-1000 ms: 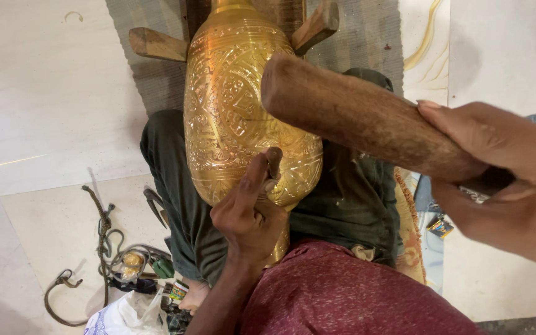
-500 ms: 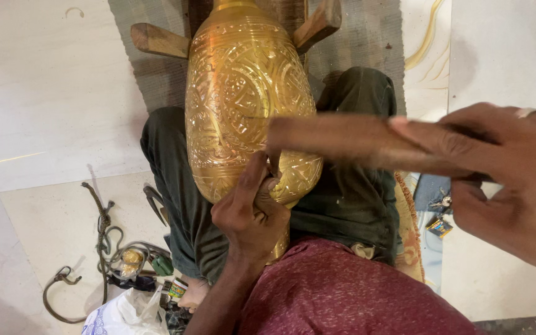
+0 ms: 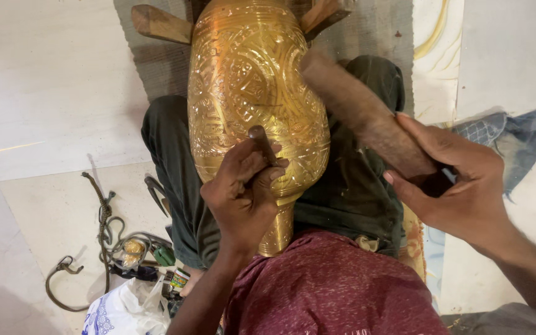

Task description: The person sits on the floor and uses a chisel and wooden mallet to engrave intricate patterns onto a brass vessel. They hold the chisel against the surface and strike it repeatedly to create decorative lines.

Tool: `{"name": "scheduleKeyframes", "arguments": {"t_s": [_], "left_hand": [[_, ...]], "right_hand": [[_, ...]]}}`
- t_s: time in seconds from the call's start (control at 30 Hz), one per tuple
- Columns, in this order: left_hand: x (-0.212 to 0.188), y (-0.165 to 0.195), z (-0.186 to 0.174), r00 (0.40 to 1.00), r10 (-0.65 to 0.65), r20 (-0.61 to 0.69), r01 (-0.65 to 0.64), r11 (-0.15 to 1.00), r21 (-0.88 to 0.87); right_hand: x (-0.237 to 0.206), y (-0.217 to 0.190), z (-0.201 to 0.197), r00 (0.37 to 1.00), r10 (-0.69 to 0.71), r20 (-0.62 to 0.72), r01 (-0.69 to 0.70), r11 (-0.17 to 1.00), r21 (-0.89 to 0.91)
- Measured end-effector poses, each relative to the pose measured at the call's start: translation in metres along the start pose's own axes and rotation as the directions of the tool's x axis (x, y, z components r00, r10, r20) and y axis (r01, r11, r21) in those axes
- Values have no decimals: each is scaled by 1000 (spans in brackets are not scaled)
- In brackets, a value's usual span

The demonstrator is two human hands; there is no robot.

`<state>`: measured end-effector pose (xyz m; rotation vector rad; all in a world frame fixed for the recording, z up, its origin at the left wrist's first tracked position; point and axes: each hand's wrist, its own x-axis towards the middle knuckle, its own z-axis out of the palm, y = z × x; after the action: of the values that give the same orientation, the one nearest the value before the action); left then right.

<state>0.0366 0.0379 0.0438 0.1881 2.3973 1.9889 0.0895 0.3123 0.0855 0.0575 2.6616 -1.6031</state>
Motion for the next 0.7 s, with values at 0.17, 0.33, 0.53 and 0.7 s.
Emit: {"name": "scheduleKeyframes", "arguments": {"t_s": [0.17,0.33,0.53,0.7], "left_hand": [[6,3,4,987,154,48,-159,978,138],[4,11,2,992,91,86,-112,949,295],[5,9,3,986,119,115,-149,940,307],[3,10,2,993,65,98,-96,931,351]], "right_hand": [[3,-16,-8,999,-23,47,26,998,-53],[9,-26,-17,988,104,111,-72,962,-264],[21,-38,-36,985,49,166,-5,966,-260],[25,-51,-53,966,28,258,68,933,-354]]}}
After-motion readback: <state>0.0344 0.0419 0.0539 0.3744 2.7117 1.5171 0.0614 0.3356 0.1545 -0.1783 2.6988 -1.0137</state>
